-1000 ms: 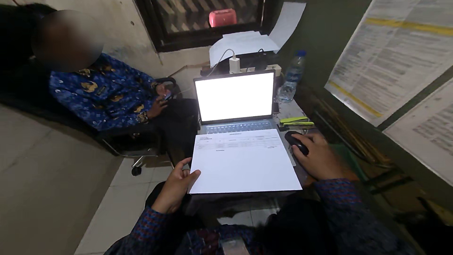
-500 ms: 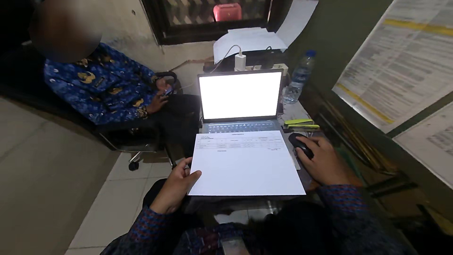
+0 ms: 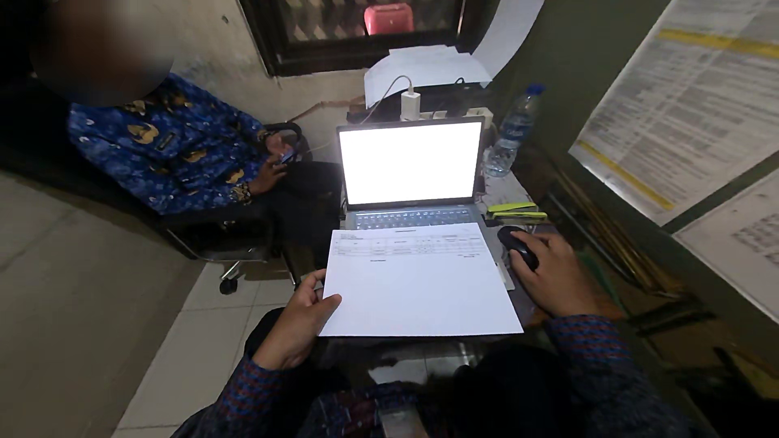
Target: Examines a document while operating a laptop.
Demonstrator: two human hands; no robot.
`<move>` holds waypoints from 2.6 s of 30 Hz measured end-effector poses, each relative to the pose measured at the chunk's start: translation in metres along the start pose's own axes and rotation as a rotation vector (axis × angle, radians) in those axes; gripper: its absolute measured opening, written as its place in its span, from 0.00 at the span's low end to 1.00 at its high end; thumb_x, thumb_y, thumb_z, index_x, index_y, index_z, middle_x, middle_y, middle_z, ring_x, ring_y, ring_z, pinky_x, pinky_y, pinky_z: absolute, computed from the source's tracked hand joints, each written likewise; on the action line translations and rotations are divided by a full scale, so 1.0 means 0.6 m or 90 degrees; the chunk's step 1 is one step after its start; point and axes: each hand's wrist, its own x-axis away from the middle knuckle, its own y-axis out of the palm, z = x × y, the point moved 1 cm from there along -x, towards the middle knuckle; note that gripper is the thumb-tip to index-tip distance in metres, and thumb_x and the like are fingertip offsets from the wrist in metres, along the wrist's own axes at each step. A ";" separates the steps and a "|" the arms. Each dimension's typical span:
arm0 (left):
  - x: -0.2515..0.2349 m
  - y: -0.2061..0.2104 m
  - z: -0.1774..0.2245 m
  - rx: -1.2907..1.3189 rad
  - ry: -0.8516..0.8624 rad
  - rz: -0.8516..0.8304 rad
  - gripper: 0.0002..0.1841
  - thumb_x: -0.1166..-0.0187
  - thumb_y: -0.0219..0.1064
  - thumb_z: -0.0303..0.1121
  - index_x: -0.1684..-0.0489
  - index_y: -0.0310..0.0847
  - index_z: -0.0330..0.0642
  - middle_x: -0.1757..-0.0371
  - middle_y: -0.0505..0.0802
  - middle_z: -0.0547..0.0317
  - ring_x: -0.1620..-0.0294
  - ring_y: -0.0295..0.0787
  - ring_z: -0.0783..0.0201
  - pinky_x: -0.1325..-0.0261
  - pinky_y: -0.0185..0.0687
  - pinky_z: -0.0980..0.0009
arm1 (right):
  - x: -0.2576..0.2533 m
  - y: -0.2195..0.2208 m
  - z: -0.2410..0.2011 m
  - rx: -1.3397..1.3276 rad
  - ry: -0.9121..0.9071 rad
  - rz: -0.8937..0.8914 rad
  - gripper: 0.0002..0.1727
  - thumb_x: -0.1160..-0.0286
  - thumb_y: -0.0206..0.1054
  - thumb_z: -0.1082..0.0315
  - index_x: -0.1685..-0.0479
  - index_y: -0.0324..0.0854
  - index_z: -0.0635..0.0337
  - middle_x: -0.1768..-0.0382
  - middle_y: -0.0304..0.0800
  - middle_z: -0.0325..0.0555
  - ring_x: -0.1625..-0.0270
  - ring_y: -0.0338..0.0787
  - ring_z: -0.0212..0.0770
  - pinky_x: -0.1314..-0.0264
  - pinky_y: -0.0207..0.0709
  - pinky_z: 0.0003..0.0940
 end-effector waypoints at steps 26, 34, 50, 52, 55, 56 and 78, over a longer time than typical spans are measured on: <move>0.038 -0.054 0.006 0.059 0.029 -0.060 0.31 0.20 0.58 0.17 0.16 0.56 0.48 0.45 0.92 0.44 0.61 0.97 0.56 0.68 0.94 0.66 | -0.001 -0.001 -0.001 0.007 0.074 0.013 0.24 0.18 0.60 0.48 0.28 0.85 0.43 0.30 0.80 0.68 0.31 0.81 0.72 0.35 0.76 0.71; 0.042 -0.050 0.002 0.102 0.038 -0.099 0.32 0.20 0.57 0.17 0.15 0.55 0.48 0.46 0.92 0.42 0.60 0.97 0.54 0.67 0.94 0.65 | -0.002 -0.002 0.001 0.013 0.068 0.008 0.25 0.18 0.60 0.47 0.27 0.84 0.43 0.31 0.81 0.68 0.32 0.82 0.72 0.35 0.76 0.71; 0.053 -0.043 -0.007 0.138 0.029 -0.128 0.32 0.21 0.59 0.18 0.16 0.56 0.49 0.46 0.93 0.40 0.60 0.97 0.53 0.67 0.95 0.64 | 0.001 -0.004 -0.002 -0.001 0.010 -0.004 0.27 0.22 0.59 0.44 0.28 0.85 0.41 0.37 0.85 0.64 0.35 0.84 0.67 0.38 0.77 0.69; 0.054 -0.041 -0.007 0.139 0.025 -0.132 0.33 0.21 0.60 0.18 0.16 0.56 0.49 0.46 0.93 0.40 0.60 0.97 0.53 0.66 0.95 0.63 | 0.000 -0.004 -0.002 -0.010 0.009 -0.004 0.27 0.22 0.59 0.44 0.28 0.86 0.42 0.37 0.85 0.63 0.35 0.84 0.67 0.37 0.77 0.69; 0.053 -0.039 -0.007 0.130 0.027 -0.135 0.33 0.21 0.59 0.18 0.15 0.55 0.49 0.45 0.93 0.40 0.59 0.97 0.53 0.65 0.95 0.63 | -0.001 -0.002 0.000 -0.013 0.024 0.001 0.26 0.21 0.59 0.45 0.28 0.86 0.41 0.36 0.85 0.63 0.34 0.84 0.67 0.35 0.76 0.69; 0.053 -0.039 -0.007 0.128 0.028 -0.138 0.33 0.21 0.58 0.17 0.15 0.55 0.49 0.44 0.92 0.40 0.58 0.97 0.52 0.64 0.96 0.62 | -0.001 -0.002 0.001 -0.010 0.037 -0.001 0.26 0.20 0.59 0.45 0.28 0.85 0.41 0.34 0.84 0.64 0.32 0.83 0.68 0.34 0.76 0.70; 0.049 -0.046 -0.016 0.141 0.035 -0.161 0.31 0.19 0.59 0.19 0.17 0.56 0.50 0.45 0.92 0.40 0.59 0.97 0.53 0.65 0.95 0.65 | -0.001 -0.004 -0.002 -0.006 0.048 0.008 0.25 0.18 0.61 0.47 0.28 0.85 0.44 0.33 0.82 0.67 0.32 0.82 0.71 0.35 0.75 0.71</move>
